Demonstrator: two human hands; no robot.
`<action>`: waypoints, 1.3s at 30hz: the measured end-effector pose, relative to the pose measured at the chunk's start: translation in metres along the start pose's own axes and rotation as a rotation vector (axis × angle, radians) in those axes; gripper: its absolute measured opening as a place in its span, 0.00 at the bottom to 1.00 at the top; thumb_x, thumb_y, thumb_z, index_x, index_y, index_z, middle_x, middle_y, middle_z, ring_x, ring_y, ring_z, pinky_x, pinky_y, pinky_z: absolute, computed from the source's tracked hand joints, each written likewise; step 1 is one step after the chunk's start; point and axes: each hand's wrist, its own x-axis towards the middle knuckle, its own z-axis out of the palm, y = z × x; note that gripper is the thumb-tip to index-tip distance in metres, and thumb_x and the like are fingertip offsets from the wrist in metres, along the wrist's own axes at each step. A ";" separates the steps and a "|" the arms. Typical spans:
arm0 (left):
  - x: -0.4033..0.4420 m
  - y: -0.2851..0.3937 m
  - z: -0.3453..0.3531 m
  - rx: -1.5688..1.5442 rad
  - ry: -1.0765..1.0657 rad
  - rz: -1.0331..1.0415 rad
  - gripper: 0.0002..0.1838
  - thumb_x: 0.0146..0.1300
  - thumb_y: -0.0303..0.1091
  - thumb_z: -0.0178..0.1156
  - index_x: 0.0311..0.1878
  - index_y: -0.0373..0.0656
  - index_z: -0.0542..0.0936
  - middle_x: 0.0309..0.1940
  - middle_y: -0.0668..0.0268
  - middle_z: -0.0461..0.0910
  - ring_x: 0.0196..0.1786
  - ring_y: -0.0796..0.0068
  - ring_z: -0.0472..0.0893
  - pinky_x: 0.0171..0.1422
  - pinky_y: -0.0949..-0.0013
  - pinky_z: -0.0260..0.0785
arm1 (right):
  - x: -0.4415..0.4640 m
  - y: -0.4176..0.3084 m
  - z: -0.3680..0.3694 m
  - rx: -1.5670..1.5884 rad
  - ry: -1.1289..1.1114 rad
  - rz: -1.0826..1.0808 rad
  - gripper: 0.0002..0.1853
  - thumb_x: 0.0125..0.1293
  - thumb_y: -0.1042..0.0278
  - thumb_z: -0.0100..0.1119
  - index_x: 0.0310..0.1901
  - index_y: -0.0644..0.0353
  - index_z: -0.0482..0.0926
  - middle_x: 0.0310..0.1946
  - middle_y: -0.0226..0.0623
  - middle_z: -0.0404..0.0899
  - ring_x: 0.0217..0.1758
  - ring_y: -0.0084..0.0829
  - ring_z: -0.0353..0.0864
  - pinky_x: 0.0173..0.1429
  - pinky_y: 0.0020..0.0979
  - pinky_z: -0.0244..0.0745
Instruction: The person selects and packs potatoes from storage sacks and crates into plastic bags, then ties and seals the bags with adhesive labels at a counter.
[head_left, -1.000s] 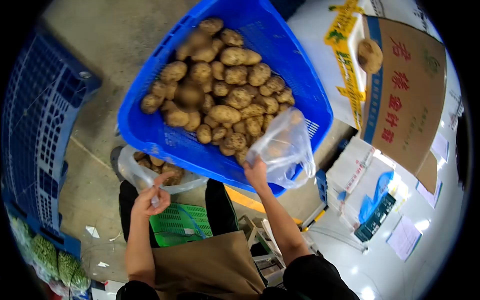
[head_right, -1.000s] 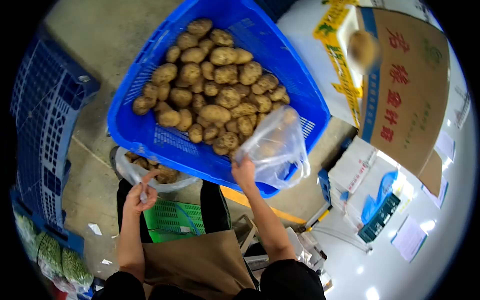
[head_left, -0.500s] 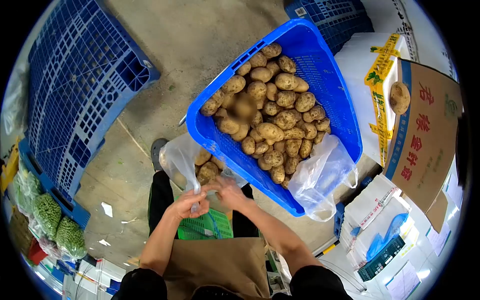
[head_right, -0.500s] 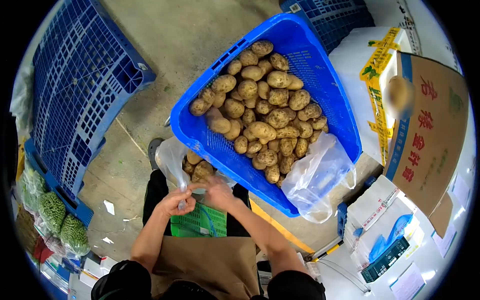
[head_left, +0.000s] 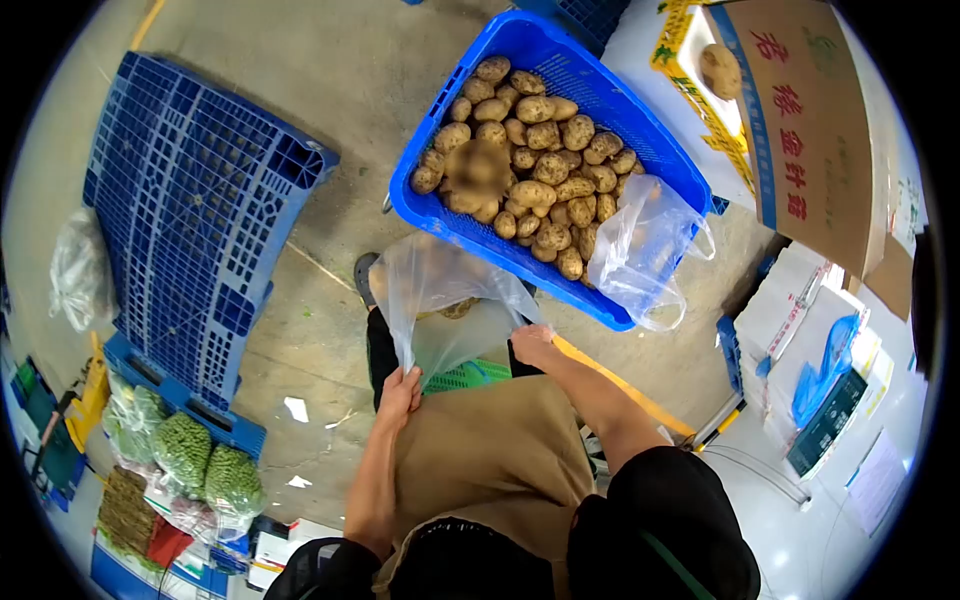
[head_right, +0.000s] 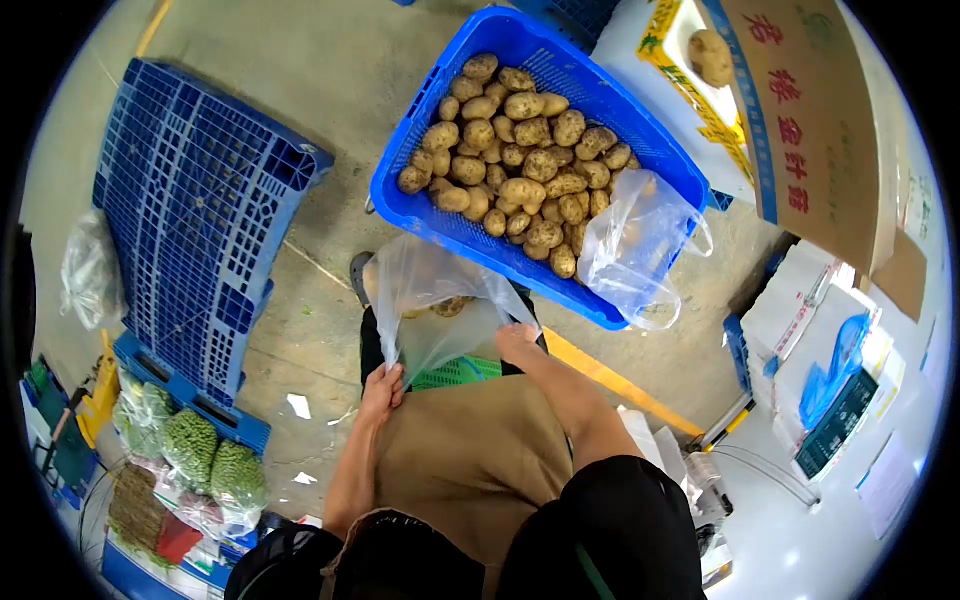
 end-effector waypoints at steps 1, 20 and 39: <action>-0.002 0.000 -0.001 0.069 0.030 0.032 0.09 0.69 0.36 0.52 0.36 0.41 0.72 0.16 0.75 0.61 0.13 0.84 0.58 0.16 0.75 0.49 | -0.009 -0.014 -0.006 0.018 -0.029 -0.052 0.12 0.58 0.69 0.54 0.42 0.60 0.82 0.42 0.42 0.83 0.45 0.39 0.83 0.47 0.41 0.76; -0.325 0.169 0.032 0.518 -0.425 0.142 0.16 0.65 0.45 0.57 0.42 0.40 0.71 0.20 0.78 0.61 0.19 0.88 0.57 0.20 0.80 0.46 | -0.378 -0.139 -0.117 0.556 0.653 -0.106 0.08 0.50 0.70 0.54 0.30 0.57 0.83 0.20 0.46 0.79 0.27 0.45 0.81 0.34 0.43 0.74; -0.492 0.157 0.191 0.967 -1.337 0.257 0.51 0.49 0.73 0.58 0.51 0.25 0.64 0.17 0.69 0.66 0.14 0.86 0.62 0.14 0.82 0.54 | -0.571 -0.228 0.036 2.145 1.620 0.123 0.09 0.48 0.83 0.49 0.26 0.67 0.81 0.16 0.24 0.72 0.20 0.12 0.64 0.24 0.19 0.56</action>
